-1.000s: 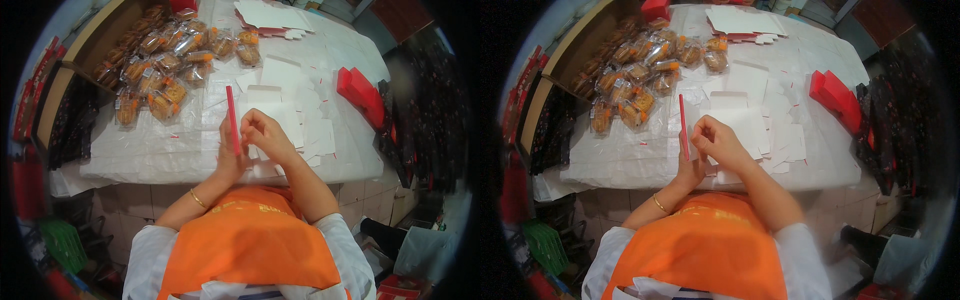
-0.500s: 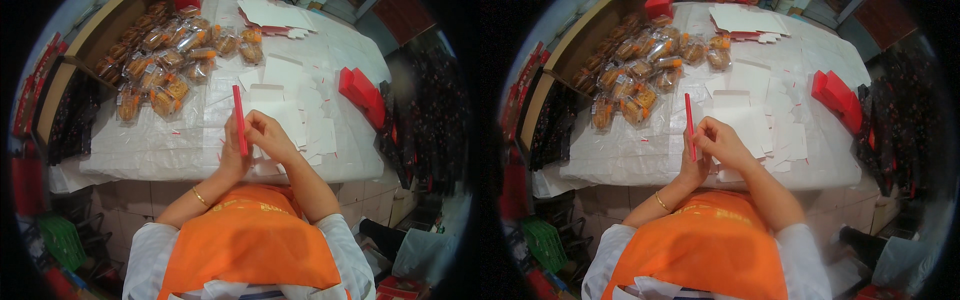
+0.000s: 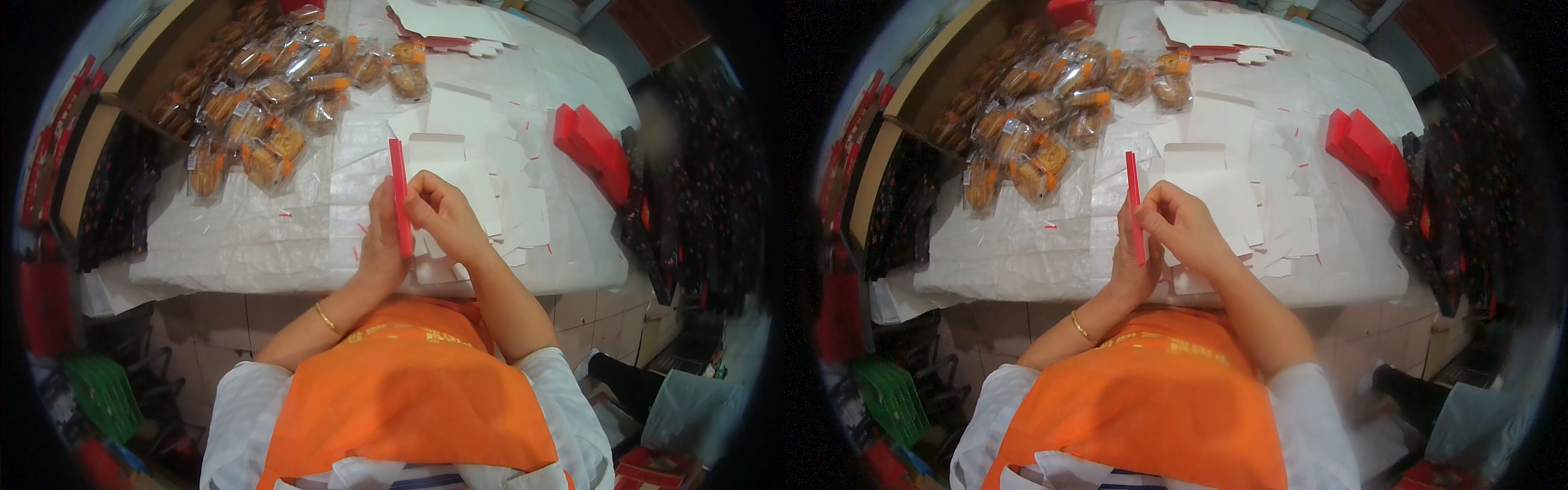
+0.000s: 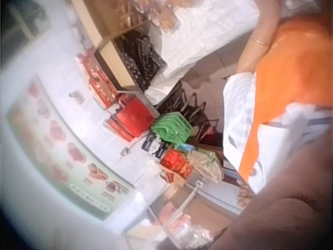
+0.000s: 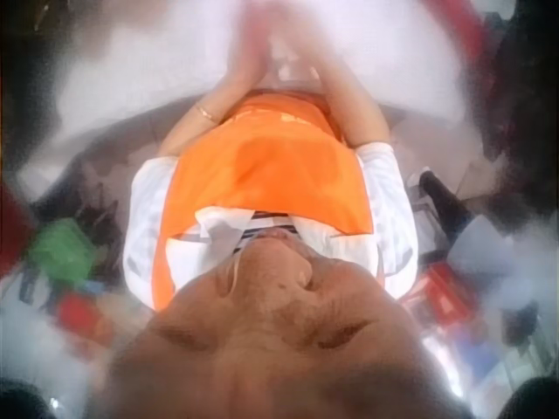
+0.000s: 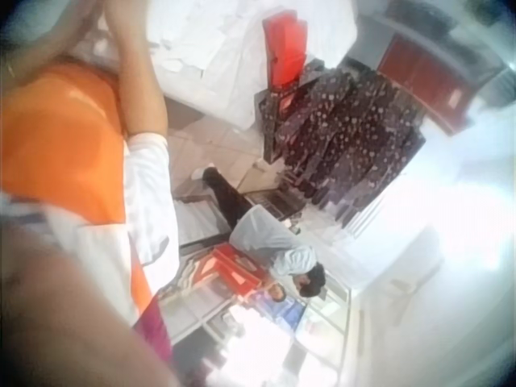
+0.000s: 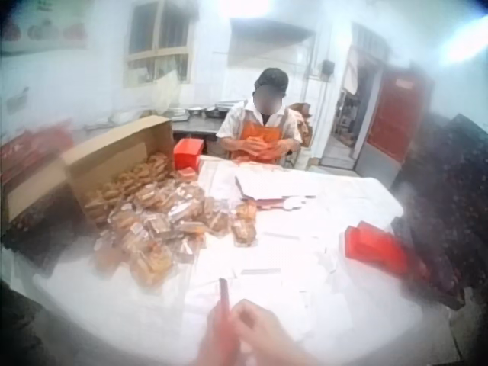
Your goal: The person folds flat white cardboard sheets into small rectangular boxes. They then insert a red foam insert into each box and place a packaged snack item inside. The completed boxes are stacked on the table.
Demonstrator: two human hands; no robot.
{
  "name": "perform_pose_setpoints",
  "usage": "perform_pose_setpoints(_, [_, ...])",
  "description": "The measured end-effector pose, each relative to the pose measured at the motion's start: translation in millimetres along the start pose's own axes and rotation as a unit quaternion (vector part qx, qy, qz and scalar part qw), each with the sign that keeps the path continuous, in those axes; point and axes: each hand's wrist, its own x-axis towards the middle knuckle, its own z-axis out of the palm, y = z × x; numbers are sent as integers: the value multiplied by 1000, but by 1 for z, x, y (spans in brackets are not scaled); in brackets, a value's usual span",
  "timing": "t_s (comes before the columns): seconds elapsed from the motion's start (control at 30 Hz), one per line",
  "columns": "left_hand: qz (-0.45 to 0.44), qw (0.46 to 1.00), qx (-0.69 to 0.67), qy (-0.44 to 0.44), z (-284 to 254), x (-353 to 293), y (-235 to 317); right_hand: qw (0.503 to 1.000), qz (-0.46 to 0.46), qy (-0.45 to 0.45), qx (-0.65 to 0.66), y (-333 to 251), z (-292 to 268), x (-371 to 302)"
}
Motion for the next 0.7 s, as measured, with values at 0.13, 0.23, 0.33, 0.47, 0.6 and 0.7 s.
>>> perform_pose_setpoints(0.13, [-23,1000,-14,-14,0,-2,0,1000,10,2,4,4,-2,1])
perform_pose_setpoints(0.23, [-22,999,-3,-23,1,-4,-6,999,9,8,32,1,3,2])
perform_pose_setpoints(0.33, [-29,999,13,-43,-1,-5,-5,998,-28,22,-44,3,0,2])
perform_pose_setpoints(0.47, [17,993,89,-72,-22,-6,3,975,-39,78,-205,-13,-9,-5])
perform_pose_setpoints(0.6, [118,990,69,-37,-47,-1,9,928,-108,147,-325,-38,-26,-18])
perform_pose_setpoints(0.7, [166,976,125,-60,-67,14,26,921,-106,165,-336,-39,-30,-24])
